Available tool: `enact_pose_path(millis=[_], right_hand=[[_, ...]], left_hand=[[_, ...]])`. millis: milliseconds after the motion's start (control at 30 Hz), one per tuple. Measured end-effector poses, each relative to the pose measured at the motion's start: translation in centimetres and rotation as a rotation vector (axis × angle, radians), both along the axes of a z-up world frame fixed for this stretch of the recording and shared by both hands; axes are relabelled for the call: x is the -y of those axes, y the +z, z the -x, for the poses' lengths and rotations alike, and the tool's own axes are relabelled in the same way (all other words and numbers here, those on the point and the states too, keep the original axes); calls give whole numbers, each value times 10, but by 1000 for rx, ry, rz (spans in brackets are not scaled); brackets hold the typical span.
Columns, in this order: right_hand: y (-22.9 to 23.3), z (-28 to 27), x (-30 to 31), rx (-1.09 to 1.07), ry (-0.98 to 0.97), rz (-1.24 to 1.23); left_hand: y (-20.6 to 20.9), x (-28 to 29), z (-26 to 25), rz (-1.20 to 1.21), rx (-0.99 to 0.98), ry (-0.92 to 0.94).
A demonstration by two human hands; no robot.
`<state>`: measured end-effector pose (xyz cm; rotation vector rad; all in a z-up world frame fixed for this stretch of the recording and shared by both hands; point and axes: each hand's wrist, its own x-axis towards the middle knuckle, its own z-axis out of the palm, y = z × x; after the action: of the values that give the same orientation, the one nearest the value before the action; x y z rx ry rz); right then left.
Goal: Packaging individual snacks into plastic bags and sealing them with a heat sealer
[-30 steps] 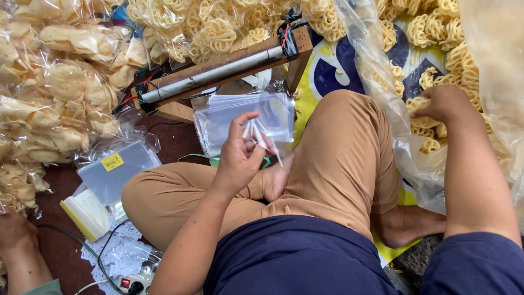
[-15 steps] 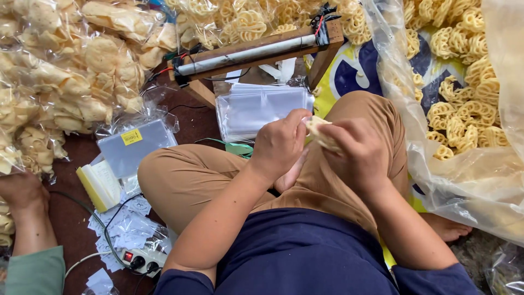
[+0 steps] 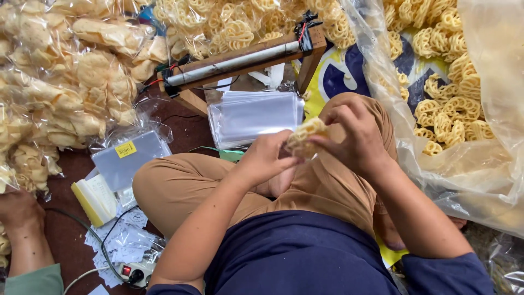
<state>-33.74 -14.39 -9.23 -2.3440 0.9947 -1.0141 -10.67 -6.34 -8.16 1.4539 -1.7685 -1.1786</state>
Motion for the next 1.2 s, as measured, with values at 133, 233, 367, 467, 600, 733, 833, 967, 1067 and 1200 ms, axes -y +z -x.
enact_pose_path(millis=[133, 233, 367, 467, 600, 733, 833, 967, 1067, 1200], right_hand=[[-8, 2, -21, 45, 86, -240], [-6, 8, -19, -70, 86, -105], [-32, 82, 54, -158, -100, -449], [-98, 162, 112, -727, -522, -596], [-154, 203, 141, -1352, -753, -660], [-139, 193, 148, -1385, -740, -768], [-91, 164, 130, -1049, -815, -567], [16, 90, 81, 146, -33, -628], [52, 51, 70, 136, 290, -653], [55, 18, 62, 51, 534, -706]], left_hand=[[4, 12, 7, -165, -103, 74], [-9, 11, 11, -305, -354, -2], [-30, 13, 3, -506, -481, -54], [-26, 19, 1, -664, -683, 67], [-36, 26, 2, -674, -843, 209], [-42, 29, 1, -610, -765, 193], [-42, 33, 1, -501, -661, 156], [-34, 36, 0, -364, -311, 26], [-29, 35, -3, -328, -293, -74], [-25, 24, -4, -330, -401, -100]])
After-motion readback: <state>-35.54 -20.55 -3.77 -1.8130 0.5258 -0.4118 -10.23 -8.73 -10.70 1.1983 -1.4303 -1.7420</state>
